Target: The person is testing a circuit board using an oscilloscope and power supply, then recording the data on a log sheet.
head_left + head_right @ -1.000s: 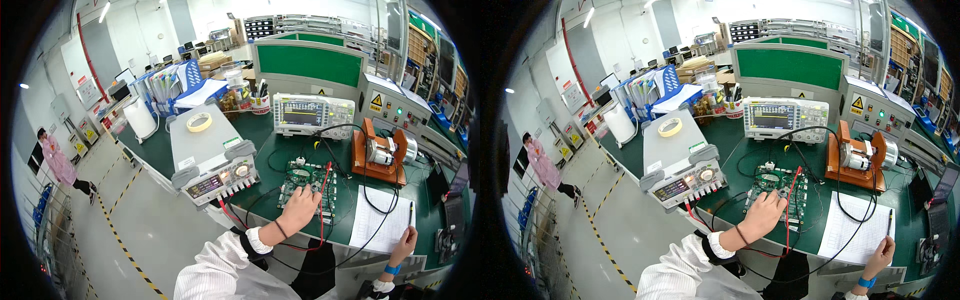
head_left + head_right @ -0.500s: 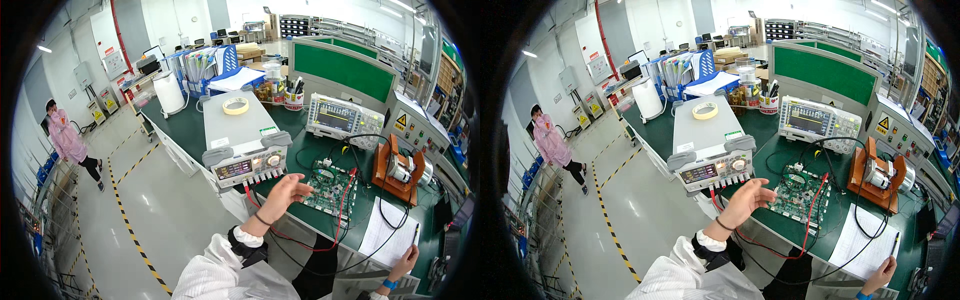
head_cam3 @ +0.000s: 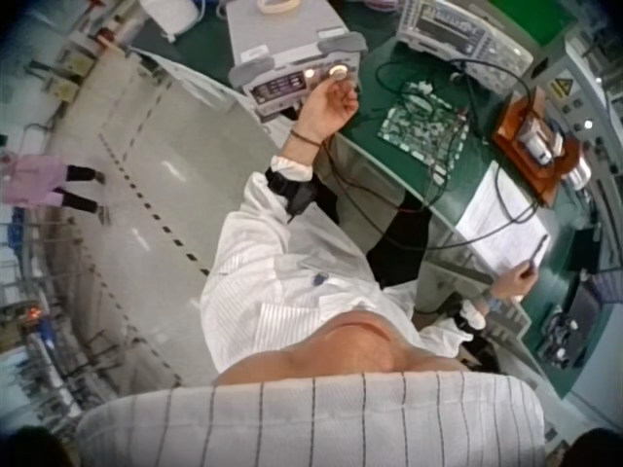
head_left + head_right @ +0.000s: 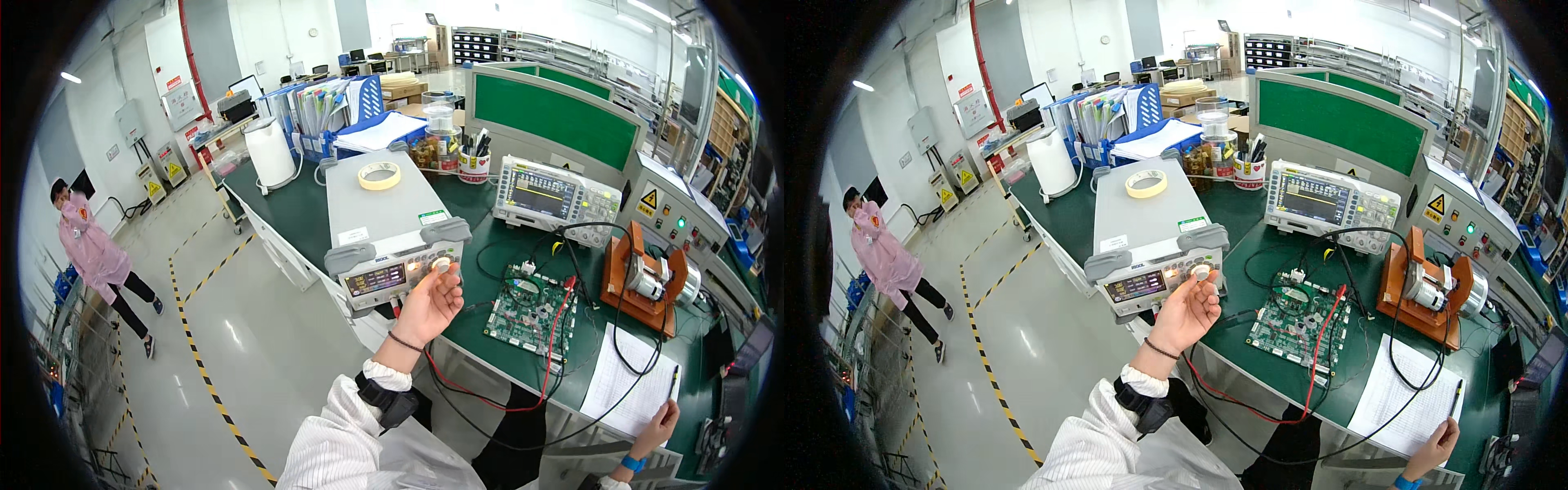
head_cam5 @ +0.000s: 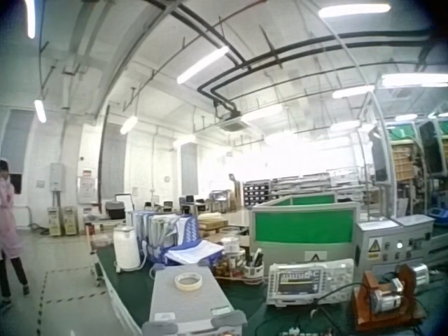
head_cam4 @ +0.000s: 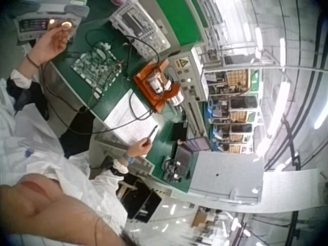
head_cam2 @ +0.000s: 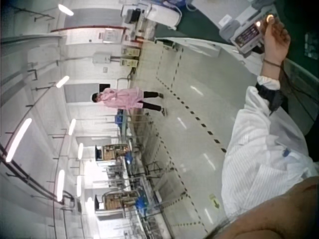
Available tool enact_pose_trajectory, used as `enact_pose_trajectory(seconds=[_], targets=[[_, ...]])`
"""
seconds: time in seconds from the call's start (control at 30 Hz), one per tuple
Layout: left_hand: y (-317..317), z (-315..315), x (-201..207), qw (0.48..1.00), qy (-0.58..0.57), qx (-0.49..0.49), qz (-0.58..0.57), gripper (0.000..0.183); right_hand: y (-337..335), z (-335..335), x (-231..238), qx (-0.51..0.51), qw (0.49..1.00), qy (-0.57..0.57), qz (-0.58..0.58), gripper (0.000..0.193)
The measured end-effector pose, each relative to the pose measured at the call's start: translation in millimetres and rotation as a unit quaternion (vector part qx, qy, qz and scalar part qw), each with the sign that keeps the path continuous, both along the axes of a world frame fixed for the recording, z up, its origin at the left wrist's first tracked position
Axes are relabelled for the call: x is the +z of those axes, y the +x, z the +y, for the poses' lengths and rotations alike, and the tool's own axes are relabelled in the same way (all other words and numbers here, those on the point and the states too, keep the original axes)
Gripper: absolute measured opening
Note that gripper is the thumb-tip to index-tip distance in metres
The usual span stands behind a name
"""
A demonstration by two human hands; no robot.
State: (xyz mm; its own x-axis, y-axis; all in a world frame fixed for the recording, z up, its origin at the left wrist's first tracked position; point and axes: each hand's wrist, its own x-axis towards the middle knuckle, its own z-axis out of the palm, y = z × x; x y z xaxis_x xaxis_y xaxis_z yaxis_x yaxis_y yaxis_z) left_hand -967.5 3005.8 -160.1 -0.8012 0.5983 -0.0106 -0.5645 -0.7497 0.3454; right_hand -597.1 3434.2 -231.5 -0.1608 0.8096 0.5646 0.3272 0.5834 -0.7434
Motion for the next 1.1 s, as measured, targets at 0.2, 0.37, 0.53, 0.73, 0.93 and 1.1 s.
enact_pose_trajectory(seconds=[0.2, 0.37, 0.53, 0.73, 0.93, 1.1], targets=[[-2, -5, -2, 1.0, 0.001, 0.01, -0.008, 0.032, -2, -5, 0, -0.01, 1.0, 0.01, -0.001, 0.022], [6, 10, 5, 0.999, 0.015, -0.046, -0.002, 0.035, 7, -2, -4, 0.002, 0.999, 0.026, 0.038, 0.022], [40, 42, 9, 0.936, -0.243, -0.086, 0.241, 0.029, -9, -10, 3, 0.003, 0.998, 0.031, 0.052, 0.017], [49, 97, 11, 0.593, -0.5, 0.094, 0.623, 0.036, -13, -22, 16, 0.005, 0.998, 0.012, 0.067, 0.014], [53, 130, 0, 0.407, -0.55, 0.153, 0.713, 0.046, -10, -25, 17, 0.014, 0.997, -0.008, 0.081, 0.012], [45, 132, -10, 0.389, -0.559, 0.143, 0.718, 0.038, -12, -31, 20, 0.0, 0.998, 0.015, 0.065, 0.011]])
